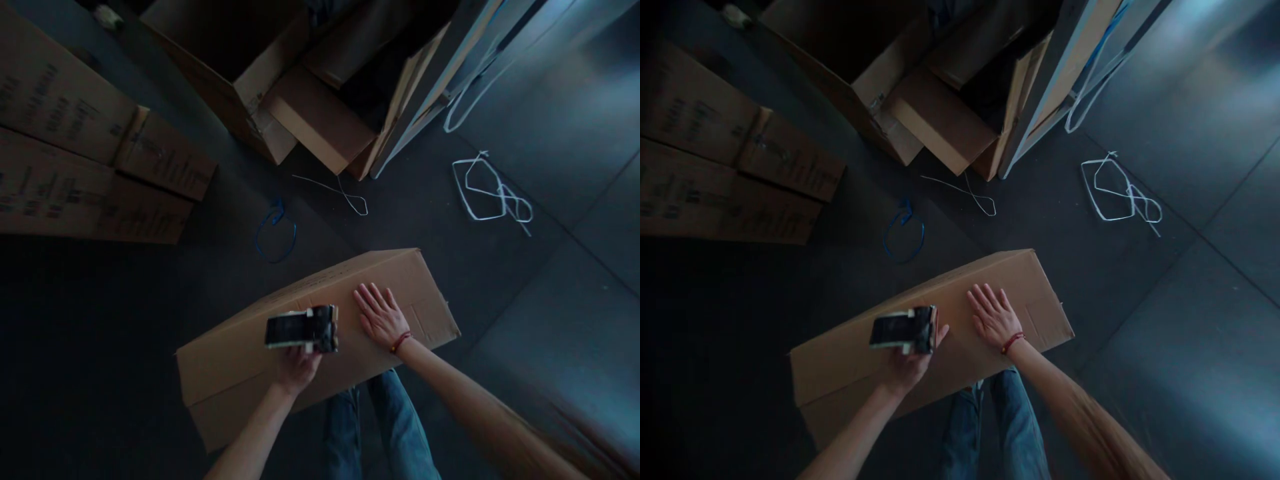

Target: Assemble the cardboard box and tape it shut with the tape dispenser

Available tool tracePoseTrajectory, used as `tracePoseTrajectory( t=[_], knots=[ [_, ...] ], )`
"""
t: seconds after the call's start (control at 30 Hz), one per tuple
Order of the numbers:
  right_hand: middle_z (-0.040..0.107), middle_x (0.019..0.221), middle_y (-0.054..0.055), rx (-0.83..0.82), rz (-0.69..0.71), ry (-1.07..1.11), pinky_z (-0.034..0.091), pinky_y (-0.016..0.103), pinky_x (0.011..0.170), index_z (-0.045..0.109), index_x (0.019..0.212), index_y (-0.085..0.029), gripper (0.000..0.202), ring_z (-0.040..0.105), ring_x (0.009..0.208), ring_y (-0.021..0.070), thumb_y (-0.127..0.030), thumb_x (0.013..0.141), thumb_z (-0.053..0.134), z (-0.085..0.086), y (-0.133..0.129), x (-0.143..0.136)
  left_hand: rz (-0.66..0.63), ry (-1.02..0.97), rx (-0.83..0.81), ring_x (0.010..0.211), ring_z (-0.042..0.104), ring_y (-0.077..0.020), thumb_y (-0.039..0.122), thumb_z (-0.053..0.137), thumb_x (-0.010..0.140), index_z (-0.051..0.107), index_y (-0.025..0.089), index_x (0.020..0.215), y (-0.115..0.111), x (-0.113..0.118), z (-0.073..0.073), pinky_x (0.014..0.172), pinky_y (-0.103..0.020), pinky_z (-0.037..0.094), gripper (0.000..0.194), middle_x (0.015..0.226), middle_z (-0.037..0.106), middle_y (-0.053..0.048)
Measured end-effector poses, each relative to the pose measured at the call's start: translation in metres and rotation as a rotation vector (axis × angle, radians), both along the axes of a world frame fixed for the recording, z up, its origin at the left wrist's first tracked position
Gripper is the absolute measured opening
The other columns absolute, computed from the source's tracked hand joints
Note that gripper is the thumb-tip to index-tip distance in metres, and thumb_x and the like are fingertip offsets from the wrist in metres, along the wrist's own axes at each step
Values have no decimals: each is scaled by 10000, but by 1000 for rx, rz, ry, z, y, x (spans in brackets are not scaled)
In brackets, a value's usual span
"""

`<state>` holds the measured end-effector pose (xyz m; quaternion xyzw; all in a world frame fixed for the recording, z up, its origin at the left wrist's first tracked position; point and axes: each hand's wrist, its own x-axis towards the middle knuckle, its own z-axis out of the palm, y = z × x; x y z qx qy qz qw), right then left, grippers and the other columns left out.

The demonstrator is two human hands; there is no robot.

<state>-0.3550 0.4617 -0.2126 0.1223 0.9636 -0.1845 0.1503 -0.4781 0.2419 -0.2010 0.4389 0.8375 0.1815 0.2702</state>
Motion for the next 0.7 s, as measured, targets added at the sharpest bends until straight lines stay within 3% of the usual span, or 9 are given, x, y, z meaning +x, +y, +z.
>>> tracePoseTrajectory(
  t=[0.1, 0.17, 0.23, 0.3, 0.37, 0.43, 0.57, 0.63, 0.7],
  knots=[
    [137, 1467, -7, 53, 4, -30, 117, 476, 1088, 45, 1394, -261, 571, 97, 1348, 204, -313, 879, 287, -6, -1, -3, -146, 131, 130, 829, 526, -211, 101, 466, 803, 371, 460, 1268, -4, -14, 48, 753, -437, 428, 595, 892, 535, -68],
    [111, 1469, -14, 62, 9, -38, 120, 477, 1088, 36, 1393, -251, 573, 82, 1350, 200, -312, 879, 282, -7, 2, -2, -148, 111, 293, 908, 513, -210, 81, 511, 773, 103, 440, 1364, -6, -14, 83, 774, -407, 432, 803, 1025, 523, -78],
    [100, 1468, -18, 60, 17, -47, 117, 481, 1089, 31, 1392, -247, 573, 77, 1350, 200, -302, 878, 277, -5, 4, -1, 48, -39, 372, 967, 504, -207, 193, 530, 793, -71, 309, 1390, -7, -12, 111, 782, -370, 444, 855, 1096, 519, -102],
    [102, 1468, -18, 50, 23, -52, 119, 485, 1090, 33, 1392, -247, 571, 81, 1350, 206, -296, 878, 276, -3, 4, -1, 277, -223, 267, 899, 522, -204, 434, 527, 789, 224, 221, 1347, -3, -10, 124, 721, -330, 453, 670, 983, 569, -88],
    [114, 1467, -14, 37, 25, -52, 131, 488, 1088, 36, 1391, -248, 567, 95, 1348, 213, -295, 879, 273, -3, 3, 0, 339, -373, 124, 749, 511, -187, 645, 475, 720, 560, 198, 954, 3, -11, 118, 657, -315, 424, 512, 769, 577, -45],
    [118, 1467, -10, 28, 20, -50, 136, 493, 1087, 38, 1392, -248, 572, 102, 1347, 220, -297, 876, 280, -6, 2, 0, 241, -468, 102, 625, 454, -153, 756, 380, 675, 527, 193, 624, 11, -12, 96, 666, -328, 381, 584, 597, 508, -7],
    [144, 1467, 3, -55, 42, -32, 90, 504, 1093, 53, 1395, -234, 559, 90, 1348, 220, -273, 883, 275, -9, 10, 1, 13, -563, 111, 582, 408, -122, 754, 274, 711, 497, 183, 545, 14, -11, 38, 705, -336, 312, 636, 540, 465, 16],
    [201, 1457, 21, -194, 25, 6, 89, 490, 1097, 134, 1392, -227, 513, 120, 1343, 215, -274, 895, 257, -1, 15, 2, -28, -607, 103, 598, 420, -125, 739, 285, 724, 510, 182, 558, 10, -8, 21, 697, -327, 298, 623, 556, 475, 13],
    [371, 1379, 55, -414, -137, 64, 197, 436, 1075, 336, 1326, -220, 438, 274, 1283, 204, -314, 906, 256, 14, 18, 6, -34, -630, 128, 605, 425, -129, 760, 270, 711, 499, 183, 561, 5, -6, 16, 696, -326, 293, 639, 571, 476, 9]
  ],
)
